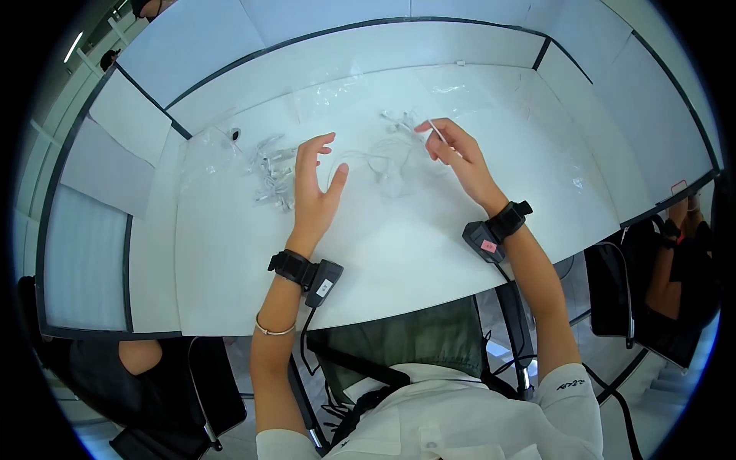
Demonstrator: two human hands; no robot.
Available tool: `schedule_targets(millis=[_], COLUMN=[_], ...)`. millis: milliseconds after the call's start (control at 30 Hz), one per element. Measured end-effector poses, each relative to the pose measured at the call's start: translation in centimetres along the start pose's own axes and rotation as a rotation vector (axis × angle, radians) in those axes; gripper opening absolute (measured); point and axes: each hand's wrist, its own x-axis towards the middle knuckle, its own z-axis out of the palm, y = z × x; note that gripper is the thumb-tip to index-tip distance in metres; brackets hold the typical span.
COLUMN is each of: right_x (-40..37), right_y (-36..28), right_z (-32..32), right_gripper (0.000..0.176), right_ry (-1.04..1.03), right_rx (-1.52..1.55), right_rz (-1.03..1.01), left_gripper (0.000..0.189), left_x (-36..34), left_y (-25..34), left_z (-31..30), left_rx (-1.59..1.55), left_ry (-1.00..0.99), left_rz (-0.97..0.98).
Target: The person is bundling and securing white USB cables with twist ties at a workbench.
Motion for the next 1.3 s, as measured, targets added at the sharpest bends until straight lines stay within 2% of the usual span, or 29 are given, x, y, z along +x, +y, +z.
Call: schedule_targets(millis=[67, 167, 367, 467, 500, 533, 600, 733, 767, 867, 1000, 1300], right_x=[-0.2, -0.4, -0.7, -0.9, -0.9, -0.9, -1.3, -0.9, -0.9, -0.8, -0.6, -1.1], right_y=[-0.3, -0.2, -0.4, -0.6, -0.5, -0.5, -1.0, -0.3, 0.0, 0.8, 1.1, 0.6], right_z=[1.0, 1.2, 2.7, 3.0, 3.1, 3.2, 3.1, 2.6, 2.6, 2.7, 2.5, 2.6], right_gripper=[0.022, 0.023, 0.021, 0.021, 0.021, 0.021, 0.02, 0.021, 0.022, 0.022, 0.022, 0.022], right_ry=[0.058, 0.0, -0.085, -0.154, -0.147, -0.14, -0.09, 0.013, 0.028, 0.066, 0.067, 0.02], right_rx=[0.009, -0.017, 0.054, 0.033, 0.032, 0.029, 0.018, 0.005, -0.004, -0.009, -0.03, -0.094], right_rz=[-0.108, -0.126, -0.105, -0.12, -0.129, -0.141, -0.094, -0.057, -0.047, -0.016, 0.022, 0.013], left_gripper=[0.045, 0.051, 0.051, 0.049, 0.044, 0.027, 0.018, 0.026, 0.029, 0.031, 0.028, 0.023], left_x=[-0.1, 0.0, -0.2, -0.4, -0.5, -0.6, -1.1, -1.7, -1.7, -1.7, -1.8, -2.0], left_y=[0.3, 0.4, 0.9, 0.8, 1.2, 1.1, 1.0, 1.2, 1.5, 2.1, 1.1, 0.7], left_z=[0.1, 0.4, 1.4, 1.9, 2.0, 2.4, 2.3, 2.3, 2.2, 2.1, 2.4, 2.5], left_rx=[0.018, 0.04, -0.051, 0.027, 0.013, -0.043, -0.112, -0.289, -0.2, -0.096, -0.128, -0.245], left_ry=[-0.057, -0.084, -0.126, -0.167, -0.18, -0.139, -0.255, -0.309, -0.282, -0.247, -0.151, -0.18], left_rz=[0.028, 0.095, 0.107, 0.12, 0.11, 0.128, -0.019, -0.317, -0.266, -0.277, -0.183, -0.219])
